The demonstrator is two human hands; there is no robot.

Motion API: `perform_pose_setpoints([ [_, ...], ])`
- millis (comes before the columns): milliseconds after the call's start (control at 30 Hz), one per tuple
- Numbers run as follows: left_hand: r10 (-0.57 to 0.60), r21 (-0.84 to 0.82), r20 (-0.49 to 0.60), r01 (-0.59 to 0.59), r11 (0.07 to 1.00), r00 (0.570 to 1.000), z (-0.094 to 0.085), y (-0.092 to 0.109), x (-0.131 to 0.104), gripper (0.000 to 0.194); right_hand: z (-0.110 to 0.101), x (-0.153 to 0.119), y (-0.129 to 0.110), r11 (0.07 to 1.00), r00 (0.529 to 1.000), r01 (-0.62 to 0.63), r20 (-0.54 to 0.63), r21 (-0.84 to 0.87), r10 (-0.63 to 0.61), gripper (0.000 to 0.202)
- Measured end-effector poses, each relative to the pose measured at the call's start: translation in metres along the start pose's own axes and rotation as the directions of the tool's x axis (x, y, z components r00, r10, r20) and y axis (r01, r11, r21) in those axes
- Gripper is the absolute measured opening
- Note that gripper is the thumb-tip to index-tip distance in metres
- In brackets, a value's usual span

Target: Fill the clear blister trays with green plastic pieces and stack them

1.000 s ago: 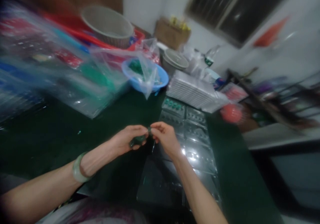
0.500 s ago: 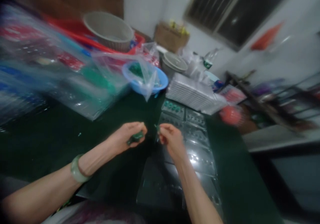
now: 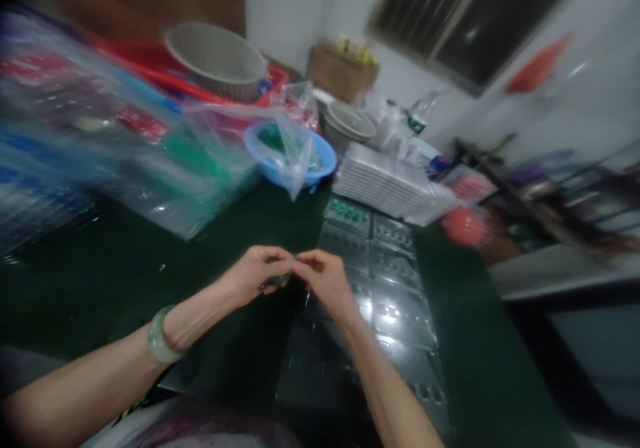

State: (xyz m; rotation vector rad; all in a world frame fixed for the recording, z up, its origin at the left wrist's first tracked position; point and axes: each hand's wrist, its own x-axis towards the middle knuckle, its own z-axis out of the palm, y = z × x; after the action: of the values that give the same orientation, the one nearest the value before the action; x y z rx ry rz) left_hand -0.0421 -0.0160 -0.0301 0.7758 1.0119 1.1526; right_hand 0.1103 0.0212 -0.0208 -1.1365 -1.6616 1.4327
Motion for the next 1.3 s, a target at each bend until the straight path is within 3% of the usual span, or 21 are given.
perform_pose_setpoints([
  [200, 0.040, 0.152, 0.039, -0.045, 0.987, 0.998, 0.002, 0.003, -0.003, 0.019, -0.010, 0.001, -0.001, 0.988, 0.986, -0.098, 0.146, 0.121, 0.080, 0.022],
  [267, 0.038, 0.219, 0.048, -0.048, 0.974, 0.998, 0.004, 0.006, -0.005, 0.020, -0.012, 0.001, -0.003, 0.988, 0.979, -0.124, 0.176, 0.097, 0.105, 0.022],
  [333, 0.019, 0.249, 0.049, -0.030, 0.968, 0.999, 0.006, 0.009, -0.006, 0.019, -0.012, -0.001, -0.004, 0.994, 0.985, -0.108, 0.133, 0.004, 0.107, 0.020],
  [433, -0.029, 0.207, 0.025, 0.024, 0.978, 0.999, 0.008, 0.009, -0.006, 0.017, -0.007, -0.004, -0.005, 0.960, 0.998, 0.039, -0.030, -0.276, -0.049, 0.014],
  [533, -0.059, 0.126, 0.017, 0.057, 0.990, 0.998, 0.007, 0.006, -0.002, 0.019, 0.001, -0.008, -0.008, 0.803, 0.950, 0.173, -0.120, -0.571, -0.290, 0.013],
  [600, -0.054, 0.101, 0.023, 0.052, 0.994, 0.998, 0.006, 0.003, 0.000, 0.024, 0.006, -0.010, -0.011, 0.697, 0.923, 0.186, -0.121, -0.692, -0.366, 0.014],
  [700, -0.036, 0.123, 0.004, 0.035, 0.992, 0.999, 0.004, 0.001, 0.002, 0.028, 0.008, -0.012, -0.014, 0.613, 0.915, 0.183, -0.094, -0.768, -0.391, 0.015],
  [833, -0.030, 0.155, -0.032, 0.034, 0.987, 0.999, 0.006, 0.000, 0.001, 0.027, 0.008, -0.015, -0.015, 0.592, 0.928, 0.164, -0.080, -0.789, -0.364, 0.015],
  [967, -0.037, 0.152, -0.024, 0.040, 0.988, 0.999, 0.007, 0.000, 0.001, 0.019, 0.016, -0.023, -0.018, 0.524, 0.906, 0.191, -0.056, -0.830, -0.419, 0.020],
  [1033, -0.090, 0.024, -0.044, 0.091, 0.996, 0.995, 0.006, 0.000, 0.000, 0.016, 0.017, -0.027, -0.023, 0.559, 0.899, 0.264, -0.009, -0.786, -0.438, 0.020],
  [1133, -0.198, -0.195, -0.069, 0.182, 0.964, 0.978, 0.004, 0.002, -0.001, 0.019, 0.009, -0.030, -0.031, 0.738, 0.912, 0.340, 0.013, -0.583, -0.410, 0.020],
  [1300, -0.211, -0.209, 0.106, 0.230, 0.951, 0.972, 0.006, 0.005, -0.007, 0.020, -0.010, -0.026, -0.028, 0.922, 0.957, 0.290, 0.091, -0.258, -0.276, 0.023],
])
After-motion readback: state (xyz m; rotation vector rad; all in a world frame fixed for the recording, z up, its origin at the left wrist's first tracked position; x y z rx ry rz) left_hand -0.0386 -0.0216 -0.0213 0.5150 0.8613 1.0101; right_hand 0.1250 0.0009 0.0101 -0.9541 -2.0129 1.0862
